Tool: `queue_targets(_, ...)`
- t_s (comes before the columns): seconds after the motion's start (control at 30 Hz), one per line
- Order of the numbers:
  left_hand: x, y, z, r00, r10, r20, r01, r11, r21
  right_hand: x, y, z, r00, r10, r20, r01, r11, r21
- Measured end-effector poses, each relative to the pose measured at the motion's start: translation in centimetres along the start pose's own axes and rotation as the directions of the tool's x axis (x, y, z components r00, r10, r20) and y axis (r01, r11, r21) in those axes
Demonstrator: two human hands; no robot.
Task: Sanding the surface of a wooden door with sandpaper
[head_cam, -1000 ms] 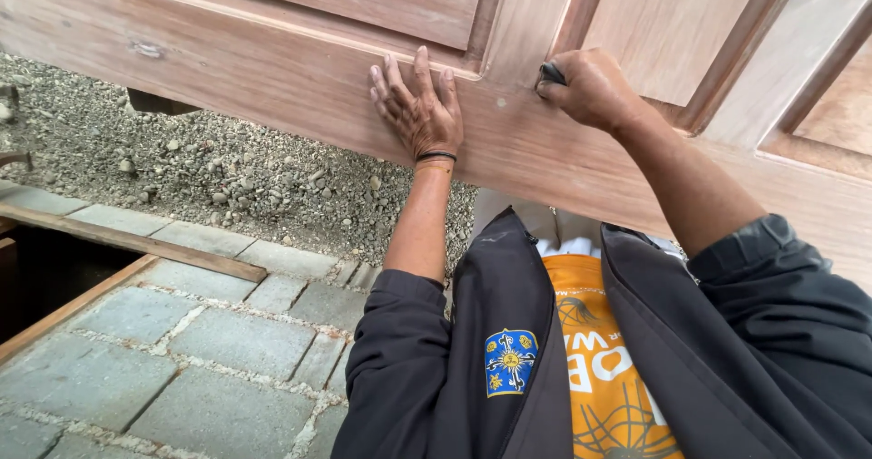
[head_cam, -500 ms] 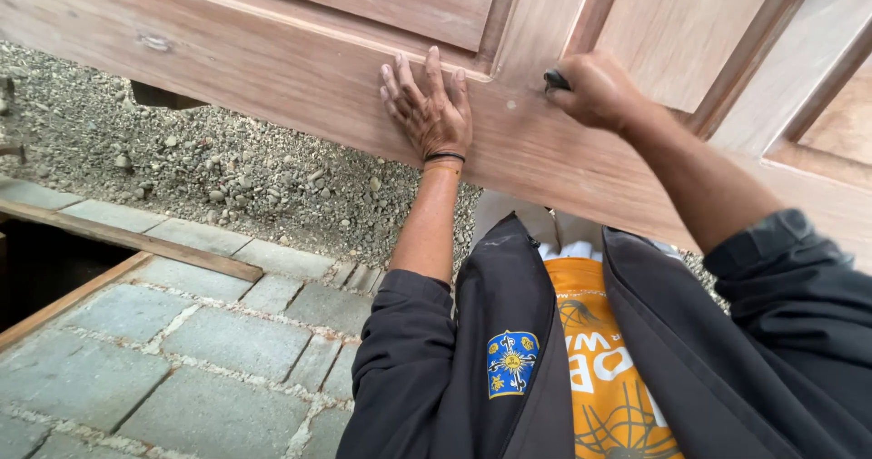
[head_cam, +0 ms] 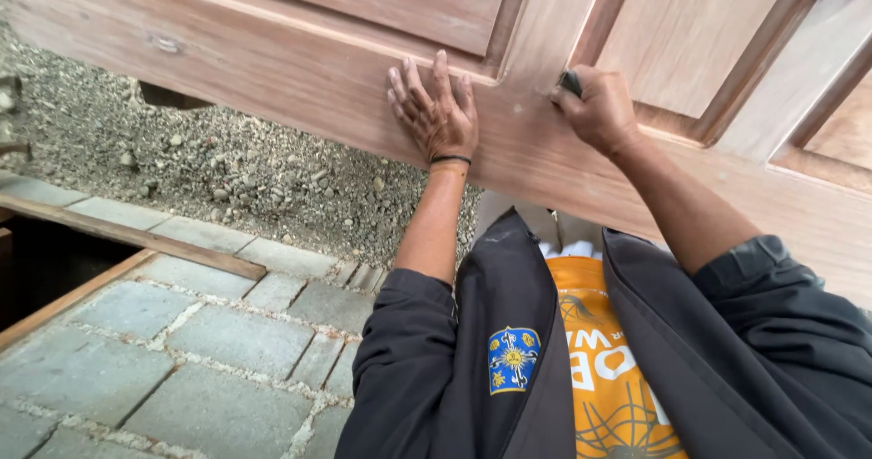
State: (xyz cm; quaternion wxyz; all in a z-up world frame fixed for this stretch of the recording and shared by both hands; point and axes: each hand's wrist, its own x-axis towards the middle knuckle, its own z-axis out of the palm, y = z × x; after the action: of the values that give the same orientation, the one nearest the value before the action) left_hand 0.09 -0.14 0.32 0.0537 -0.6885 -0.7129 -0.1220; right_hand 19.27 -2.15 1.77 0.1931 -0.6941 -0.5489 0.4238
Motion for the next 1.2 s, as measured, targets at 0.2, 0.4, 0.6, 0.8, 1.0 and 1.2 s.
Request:
queue_targets(0.2, 0.4, 0.0, 0.2, 1.000, -0.001, -0.008, 0.001, 1.000, -0.003, 1.5, -1.3, -1.6, 0.899, 0.104, 0.425, 0.056, 0.936, -0.347)
queue_targets(0.4, 0.2, 0.0, -0.2, 1.000, 0.002, 0.003, -0.002, 1.000, 0.016, 0.1, -0.6, -0.5, 1.000, -0.010, 0.016, 0.009, 0.999, 0.031)
queue_targets(0.6, 0.6, 0.2, -0.6, 1.000, 0.008, -0.001, -0.008, 1.000, 0.026, 0.9, -1.1, -1.3, 0.945, 0.050, 0.325, 0.038, 0.965, -0.259)
queue_targets(0.8, 0.0, 0.0, 0.0, 1.000, 0.003, 0.001, -0.003, 1.000, -0.004, 0.9, -0.6, -1.3, 0.978, 0.003, 0.209, 0.017, 0.995, -0.094)
queue_targets(1.0, 0.0, 0.0, -0.1, 1.000, 0.016, 0.001, -0.016, 1.000, 0.017, 0.5, -0.3, -1.1, 0.990, -0.108, 0.090, 0.102, 0.992, 0.067)
queue_targets(1.2, 0.1, 0.6, 0.3, 1.000, -0.010, -0.002, 0.010, 0.993, -0.119, -1.3, 2.1, -6.6, 0.896, 0.323, -0.304, -0.062, 0.769, 0.636)
